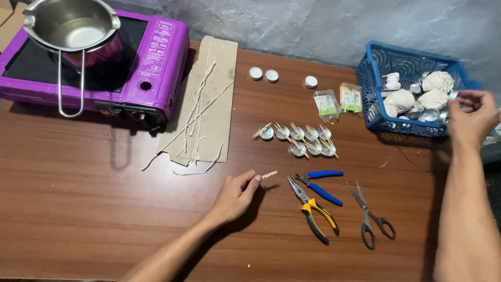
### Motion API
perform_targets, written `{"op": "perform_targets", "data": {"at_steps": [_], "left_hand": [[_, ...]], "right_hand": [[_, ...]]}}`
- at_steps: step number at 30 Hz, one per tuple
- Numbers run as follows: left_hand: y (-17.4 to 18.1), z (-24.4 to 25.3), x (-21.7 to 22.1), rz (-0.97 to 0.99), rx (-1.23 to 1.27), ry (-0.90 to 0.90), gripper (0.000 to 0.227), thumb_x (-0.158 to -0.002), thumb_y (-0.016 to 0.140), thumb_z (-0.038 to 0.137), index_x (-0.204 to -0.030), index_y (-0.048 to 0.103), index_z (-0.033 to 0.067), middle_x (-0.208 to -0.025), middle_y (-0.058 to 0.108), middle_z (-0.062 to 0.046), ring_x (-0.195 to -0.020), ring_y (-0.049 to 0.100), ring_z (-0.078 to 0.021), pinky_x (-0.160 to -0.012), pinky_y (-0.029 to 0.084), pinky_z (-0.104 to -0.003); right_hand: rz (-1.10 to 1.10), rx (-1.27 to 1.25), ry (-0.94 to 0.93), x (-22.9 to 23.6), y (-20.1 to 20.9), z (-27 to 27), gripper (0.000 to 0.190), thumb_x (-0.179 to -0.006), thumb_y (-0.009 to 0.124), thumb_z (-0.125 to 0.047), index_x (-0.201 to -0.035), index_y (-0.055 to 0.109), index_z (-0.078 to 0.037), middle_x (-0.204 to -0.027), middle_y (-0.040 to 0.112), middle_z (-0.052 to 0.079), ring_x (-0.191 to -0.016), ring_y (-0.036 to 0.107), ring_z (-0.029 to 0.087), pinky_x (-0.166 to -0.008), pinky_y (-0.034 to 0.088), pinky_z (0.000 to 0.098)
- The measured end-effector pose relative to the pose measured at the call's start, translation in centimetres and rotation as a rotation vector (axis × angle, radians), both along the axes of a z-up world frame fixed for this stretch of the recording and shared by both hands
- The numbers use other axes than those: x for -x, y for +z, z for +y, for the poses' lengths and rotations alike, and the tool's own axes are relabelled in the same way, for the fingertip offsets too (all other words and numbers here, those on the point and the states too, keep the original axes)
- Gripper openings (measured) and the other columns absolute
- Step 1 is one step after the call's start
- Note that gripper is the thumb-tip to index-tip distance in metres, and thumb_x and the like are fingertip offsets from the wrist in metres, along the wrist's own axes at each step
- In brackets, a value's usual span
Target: Assembling candle wicks by inserting them into metal tabs and securing them using pliers and scissors.
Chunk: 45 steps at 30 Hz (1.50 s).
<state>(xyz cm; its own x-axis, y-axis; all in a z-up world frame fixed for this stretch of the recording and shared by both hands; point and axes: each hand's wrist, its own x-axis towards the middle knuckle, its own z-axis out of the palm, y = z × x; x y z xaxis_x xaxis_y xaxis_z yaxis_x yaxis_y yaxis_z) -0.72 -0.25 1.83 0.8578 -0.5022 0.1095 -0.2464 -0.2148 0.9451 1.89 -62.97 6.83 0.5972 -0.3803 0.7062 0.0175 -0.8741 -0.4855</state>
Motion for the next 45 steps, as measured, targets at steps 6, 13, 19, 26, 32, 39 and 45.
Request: {"op": "perform_targets", "data": {"at_steps": [6,13,19,26,32,39,45], "left_hand": [[-1.2,0.0,-0.4,0.057,0.079,0.149,0.039,-0.105,0.052,0.028,-0.07,0.04,0.0149,-0.064,0.039,0.006,-0.065,0.038,-0.0107,-0.06,0.031,-0.031],[-2.4,0.1,-1.0,0.072,0.185,0.277,0.032,-0.104,0.052,0.024,-0.077,0.061,0.0091,-0.061,0.055,-0.012,-0.068,0.051,-0.02,-0.066,0.046,-0.036],[-2.4,-0.2,-1.0,0.065,0.196,0.288,0.032,-0.104,0.053,0.026,-0.078,0.064,0.0094,-0.064,0.057,-0.013,-0.069,0.053,-0.021,-0.068,0.047,-0.037],[-2.2,-0.4,-1.0,0.056,0.196,0.269,0.032,-0.102,0.055,0.024,-0.074,0.063,0.0108,-0.058,0.059,-0.011,-0.063,0.053,-0.0192,-0.063,0.046,-0.035],[-3.0,-0.5,-1.4,0.052,0.167,0.24,0.031,-0.101,0.056,0.024,-0.073,0.062,0.0111,-0.055,0.055,-0.011,-0.062,0.051,-0.0172,-0.06,0.044,-0.034],[0.0,0.1,-0.7,0.039,0.05,0.049,0.031,-0.098,0.058,0.025,-0.07,0.059,0.0118,-0.051,0.053,-0.011,-0.055,0.049,-0.0188,-0.056,0.042,-0.032],[0.0,0.4,-0.7,0.01,0.013,-0.067,0.03,-0.099,0.056,0.022,-0.071,0.058,0.0092,-0.053,0.054,-0.014,-0.057,0.048,-0.0186,-0.056,0.043,-0.033]], "right_hand": [[0.07,0.14,0.211,7.2,8.5,26.1,0.016,-0.111,0.079,0.005,-0.125,0.079,-0.001,-0.11,0.07,0.015,-0.095,0.052,0.021,-0.078,0.044,0.0321],[0.142,0.391,0.416,6.1,-1.0,38.1,0.017,-0.087,0.079,-0.016,-0.098,0.082,-0.029,-0.097,0.08,-0.011,-0.089,0.062,0.015,-0.081,0.049,0.0279],[0.211,0.462,0.404,4.4,-2.8,39.5,0.011,-0.092,0.072,-0.018,-0.096,0.079,-0.024,-0.096,0.079,-0.01,-0.089,0.062,0.017,-0.082,0.05,0.0315],[0.279,0.515,0.353,2.6,-4.4,38.7,0.01,-0.093,0.073,-0.025,-0.095,0.078,-0.033,-0.094,0.078,-0.015,-0.09,0.06,0.014,-0.079,0.048,0.0282],[0.241,0.388,0.433,2.5,-5.0,38.2,0.009,-0.09,0.078,-0.023,-0.098,0.079,-0.029,-0.1,0.079,-0.011,-0.089,0.063,0.016,-0.081,0.051,0.0295],[0.214,0.052,0.622,5.9,-3.6,40.0,0.014,-0.089,0.079,-0.023,-0.103,0.082,-0.025,-0.1,0.08,-0.005,-0.084,0.065,0.021,-0.079,0.055,0.031],[0.225,0.052,0.72,7.1,-2.4,41.4,0.01,-0.093,0.075,-0.021,-0.1,0.082,-0.019,-0.094,0.079,0.001,-0.079,0.064,0.025,-0.075,0.053,0.0347]]}}
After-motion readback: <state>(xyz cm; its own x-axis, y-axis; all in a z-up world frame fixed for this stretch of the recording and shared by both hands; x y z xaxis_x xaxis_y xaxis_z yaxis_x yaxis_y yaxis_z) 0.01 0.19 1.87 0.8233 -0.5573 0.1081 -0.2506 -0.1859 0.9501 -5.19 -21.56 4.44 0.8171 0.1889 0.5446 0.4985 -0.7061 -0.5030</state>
